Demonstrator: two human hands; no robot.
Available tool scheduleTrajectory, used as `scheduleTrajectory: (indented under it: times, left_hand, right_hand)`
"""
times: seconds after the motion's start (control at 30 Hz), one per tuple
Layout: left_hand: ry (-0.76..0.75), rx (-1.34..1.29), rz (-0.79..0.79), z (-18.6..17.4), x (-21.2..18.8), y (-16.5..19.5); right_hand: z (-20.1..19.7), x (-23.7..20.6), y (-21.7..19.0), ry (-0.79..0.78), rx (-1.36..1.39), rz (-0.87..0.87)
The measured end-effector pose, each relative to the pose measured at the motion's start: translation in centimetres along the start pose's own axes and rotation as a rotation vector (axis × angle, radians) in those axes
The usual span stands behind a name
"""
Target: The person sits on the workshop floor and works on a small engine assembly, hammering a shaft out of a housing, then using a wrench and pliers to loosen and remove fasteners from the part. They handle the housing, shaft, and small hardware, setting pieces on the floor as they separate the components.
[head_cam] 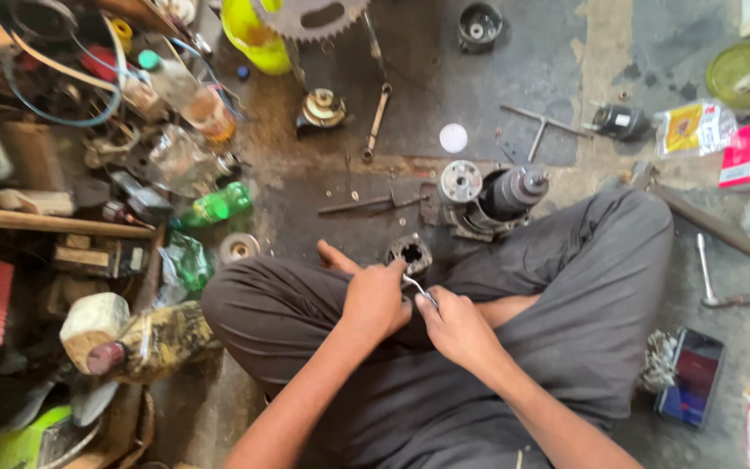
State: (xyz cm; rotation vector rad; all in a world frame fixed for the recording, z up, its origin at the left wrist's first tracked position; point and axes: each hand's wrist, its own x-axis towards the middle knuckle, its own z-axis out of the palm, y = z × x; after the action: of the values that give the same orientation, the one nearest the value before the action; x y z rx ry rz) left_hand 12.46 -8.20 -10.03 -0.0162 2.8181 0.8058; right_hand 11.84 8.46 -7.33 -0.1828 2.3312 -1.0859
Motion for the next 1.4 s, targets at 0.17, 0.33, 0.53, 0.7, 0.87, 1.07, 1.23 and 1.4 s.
scheduleTrajectory:
  times: [0.17,0.33,0.53,0.7,0.87,1.07,1.23,1.4]
  left_hand:
    - [-0.148,0.055,0.061,-1.1,0.9,-0.2]
    - [-0.142,-0.078,0.059,-1.9,0.8,-0.9]
    - [-0.128,-0.156,0.049,-2.6,0.9,-1.3]
    - [-0.184,-0.137,0.045,-3.0,0.8,-1.3]
    - [-0.187,-0.153,0.099,-3.1,0.9,-1.7]
    - [-0.168,-0.133,0.057,-3.0,0.9,-1.4]
    - [-0.176,-0.041,0.023,-2.5,0.6,-0.4]
    - [-0.384,0.175,0.000,-2.4,1.6,-0.1]
  right_hand:
    - [-0.1,0.0,-0.4,-0.032,0.022,0.052]
    - [0.3,-0.1,-0.9,0.009,0.065,0.006]
    - [0.6,-0.2,-1.8,0.040,0.006,-0.027]
    - [0.6,-0.7,-2.0,0.055,-0.006,-0.049]
    - [1.0,-0.8,-1.7,0.066,0.016,-0.065]
    - [0.8,0.0,-0.8,0.059,0.168,-0.124]
    - [0.5,0.0,0.2,-0.105,0.214,0.100]
    - [0.4,-0.1,1.1,-0.062,0.206,0.027]
